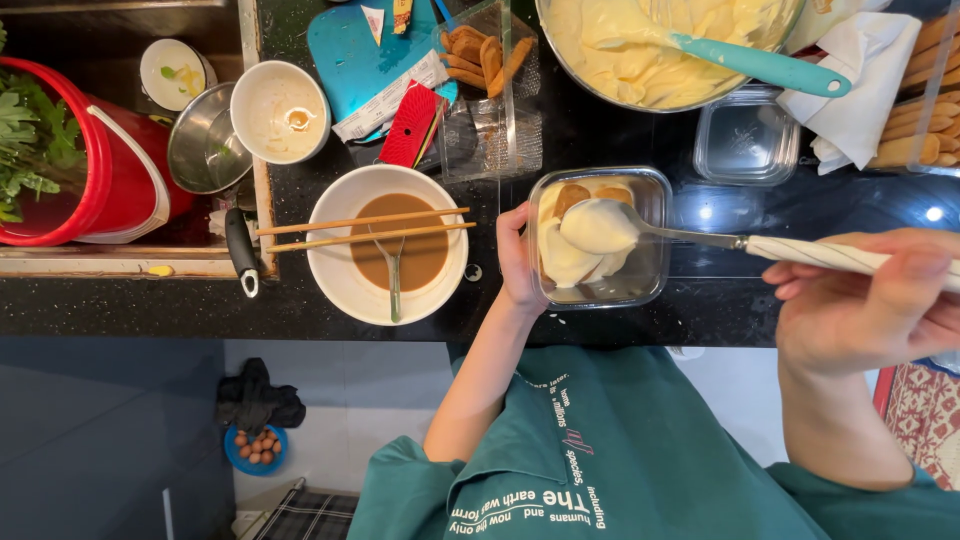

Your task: Assembling a dessert by dipping biscuits in liquid and layering them with cream in a container.

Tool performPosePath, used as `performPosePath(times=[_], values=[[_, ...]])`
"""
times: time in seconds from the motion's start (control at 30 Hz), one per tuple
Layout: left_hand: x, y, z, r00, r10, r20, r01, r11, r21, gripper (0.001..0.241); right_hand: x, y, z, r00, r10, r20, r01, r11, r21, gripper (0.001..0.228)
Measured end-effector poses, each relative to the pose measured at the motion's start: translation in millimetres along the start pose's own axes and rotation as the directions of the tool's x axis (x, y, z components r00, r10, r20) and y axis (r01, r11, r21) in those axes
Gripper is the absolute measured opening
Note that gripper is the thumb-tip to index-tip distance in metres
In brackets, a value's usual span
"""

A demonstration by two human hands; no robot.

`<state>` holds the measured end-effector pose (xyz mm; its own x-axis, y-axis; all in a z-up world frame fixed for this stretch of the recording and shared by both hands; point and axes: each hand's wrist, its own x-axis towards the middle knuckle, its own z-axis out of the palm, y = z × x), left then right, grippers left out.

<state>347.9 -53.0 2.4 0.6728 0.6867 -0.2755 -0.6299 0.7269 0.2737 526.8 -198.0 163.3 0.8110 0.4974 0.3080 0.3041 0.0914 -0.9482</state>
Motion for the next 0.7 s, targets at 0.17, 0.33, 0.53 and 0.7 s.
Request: performPosePath(times=[0.17, 0.33, 0.53, 0.7], values=[[-3, 6, 8, 1.000, -0.007, -0.024, 0.009, 0.997, 0.074, 0.047, 13, 2, 2, 0.980, -0.030, 0.195, 0.027, 1.000, 0.014, 0.023], [-7, 16, 28, 0.999, -0.036, 0.020, 0.034, 0.994, 0.103, 0.046, 21, 5, -4, 0.987, 0.062, 0.145, -0.059, 0.998, -0.025, 0.024], [-6, 17, 29, 0.995, -0.008, 0.096, 0.003, 0.999, 0.050, 0.033, 29, 1, 4, 0.958, 0.091, 0.271, -0.099, 0.995, 0.016, 0.022], [-4, 13, 24, 1.000, -0.001, 0.014, 0.000, 0.996, 0.087, 0.039, 36, 7, 3, 0.981, 0.187, 0.055, -0.186, 0.982, -0.017, 0.043]])
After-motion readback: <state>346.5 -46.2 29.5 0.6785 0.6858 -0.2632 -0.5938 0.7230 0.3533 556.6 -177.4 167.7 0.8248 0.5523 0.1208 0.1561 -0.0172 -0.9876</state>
